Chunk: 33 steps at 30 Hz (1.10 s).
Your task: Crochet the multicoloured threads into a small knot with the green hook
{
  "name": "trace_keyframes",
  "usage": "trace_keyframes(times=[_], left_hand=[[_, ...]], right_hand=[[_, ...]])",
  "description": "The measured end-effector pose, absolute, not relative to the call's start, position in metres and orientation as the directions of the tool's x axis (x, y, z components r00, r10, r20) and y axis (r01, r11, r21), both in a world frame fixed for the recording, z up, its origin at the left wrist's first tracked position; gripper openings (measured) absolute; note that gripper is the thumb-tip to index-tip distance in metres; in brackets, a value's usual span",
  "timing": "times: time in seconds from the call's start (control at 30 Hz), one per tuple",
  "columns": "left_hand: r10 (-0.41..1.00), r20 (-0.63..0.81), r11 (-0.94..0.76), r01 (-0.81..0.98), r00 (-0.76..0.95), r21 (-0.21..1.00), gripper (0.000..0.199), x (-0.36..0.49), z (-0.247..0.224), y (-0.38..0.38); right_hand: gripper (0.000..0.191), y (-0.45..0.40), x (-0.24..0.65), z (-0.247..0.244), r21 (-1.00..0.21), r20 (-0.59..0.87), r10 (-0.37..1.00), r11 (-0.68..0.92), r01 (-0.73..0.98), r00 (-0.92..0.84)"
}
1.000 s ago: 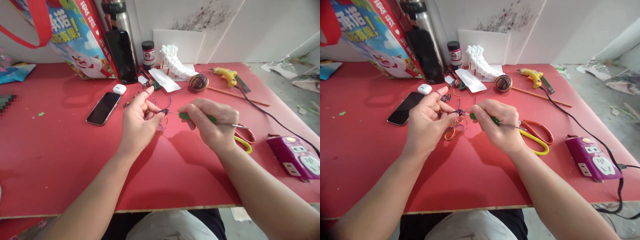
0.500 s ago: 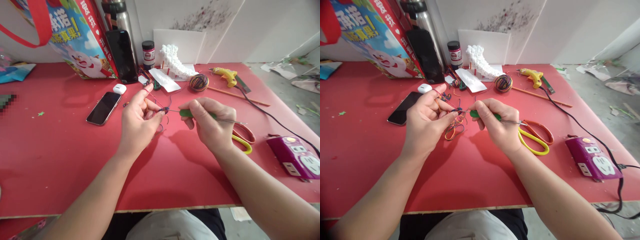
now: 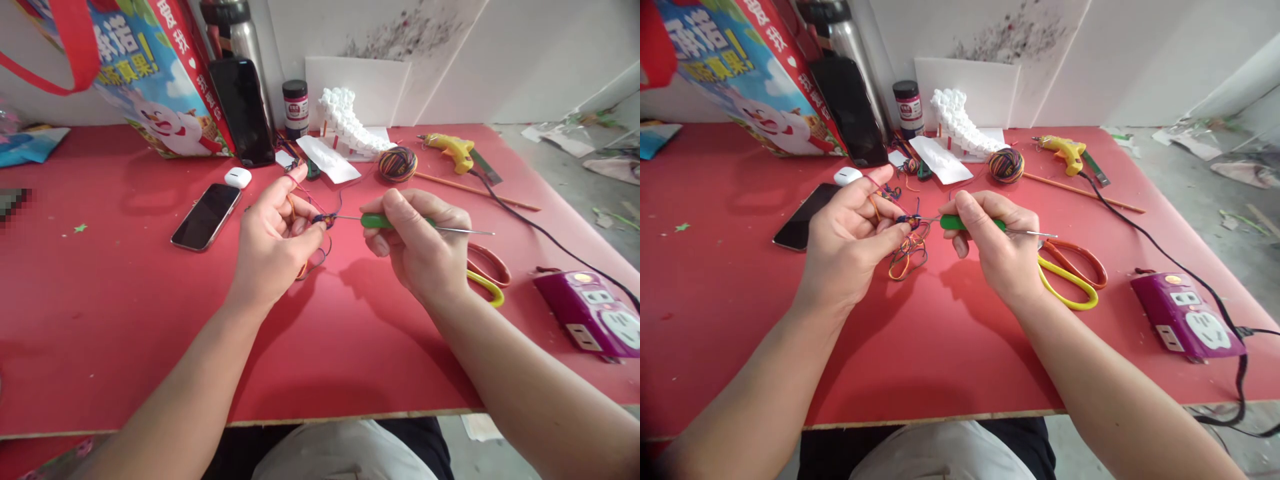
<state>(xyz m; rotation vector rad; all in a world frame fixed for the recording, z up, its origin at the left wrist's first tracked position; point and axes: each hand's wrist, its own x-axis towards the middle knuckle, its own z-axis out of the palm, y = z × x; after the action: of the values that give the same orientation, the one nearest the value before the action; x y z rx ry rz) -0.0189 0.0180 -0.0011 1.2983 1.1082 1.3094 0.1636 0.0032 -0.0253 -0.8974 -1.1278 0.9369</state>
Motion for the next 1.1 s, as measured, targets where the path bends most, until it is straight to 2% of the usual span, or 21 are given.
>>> trace_keyframes(times=[0.1, 0.23, 0.37, 0.47, 0.6, 0.73, 0.8, 0.9, 0.97, 1.1], left_hand=[[0.993, 0.116, -0.116, -0.048, 0.006, 0.992, 0.055, -0.019, -0.001, 0.018], [0.997, 0.079, -0.077, -0.09, 0.014, 0.993, 0.055, -0.018, -0.001, 0.017], [0.998, -0.012, 0.027, -0.232, 0.069, 0.972, 0.058, -0.016, 0.0, 0.018], [0.986, -0.126, 0.16, -0.373, 0.113, 0.914, 0.057, -0.016, 0.003, 0.019], [0.95, -0.266, 0.312, -0.507, 0.162, 0.804, 0.053, -0.017, 0.005, 0.02], [0.927, -0.319, 0.373, -0.569, 0.198, 0.733, 0.057, -0.016, 0.005, 0.019], [0.93, -0.312, 0.366, -0.582, 0.195, 0.726, 0.062, -0.014, 0.005, 0.017], [0.947, -0.279, 0.321, -0.538, 0.161, 0.78, 0.061, -0.012, 0.005, 0.015], [0.974, -0.201, 0.225, -0.458, 0.102, 0.86, 0.057, -0.013, 0.003, 0.014], [0.998, 0.054, -0.043, -0.228, 0.044, 0.973, 0.054, -0.017, 0.0, 0.014]], right_hand=[[0.028, 0.004, 0.165, -0.027, -0.915, 0.368, 0.917, 0.386, -0.119, 0.151], [0.029, 0.001, 0.164, -0.025, -0.886, 0.46, 0.878, 0.463, 0.004, 0.135], [0.025, -0.005, 0.161, -0.023, -0.822, 0.565, 0.822, 0.553, 0.139, 0.074], [0.02, -0.006, 0.16, -0.024, -0.758, 0.637, 0.77, 0.625, 0.189, 0.01], [0.014, -0.003, 0.162, -0.027, -0.607, 0.74, 0.661, 0.737, 0.296, -0.127], [0.032, 0.0, 0.164, -0.032, -0.355, 0.834, 0.487, 0.834, 0.422, -0.26], [0.036, 0.001, 0.163, -0.035, -0.252, 0.855, 0.425, 0.842, 0.477, -0.297], [0.034, 0.001, 0.159, -0.038, -0.183, 0.863, 0.396, 0.824, 0.536, -0.313], [0.033, 0.001, 0.156, -0.038, -0.187, 0.861, 0.407, 0.811, 0.554, -0.305], [0.029, -0.003, 0.155, -0.036, -0.262, 0.857, 0.442, 0.817, 0.514, -0.266]])
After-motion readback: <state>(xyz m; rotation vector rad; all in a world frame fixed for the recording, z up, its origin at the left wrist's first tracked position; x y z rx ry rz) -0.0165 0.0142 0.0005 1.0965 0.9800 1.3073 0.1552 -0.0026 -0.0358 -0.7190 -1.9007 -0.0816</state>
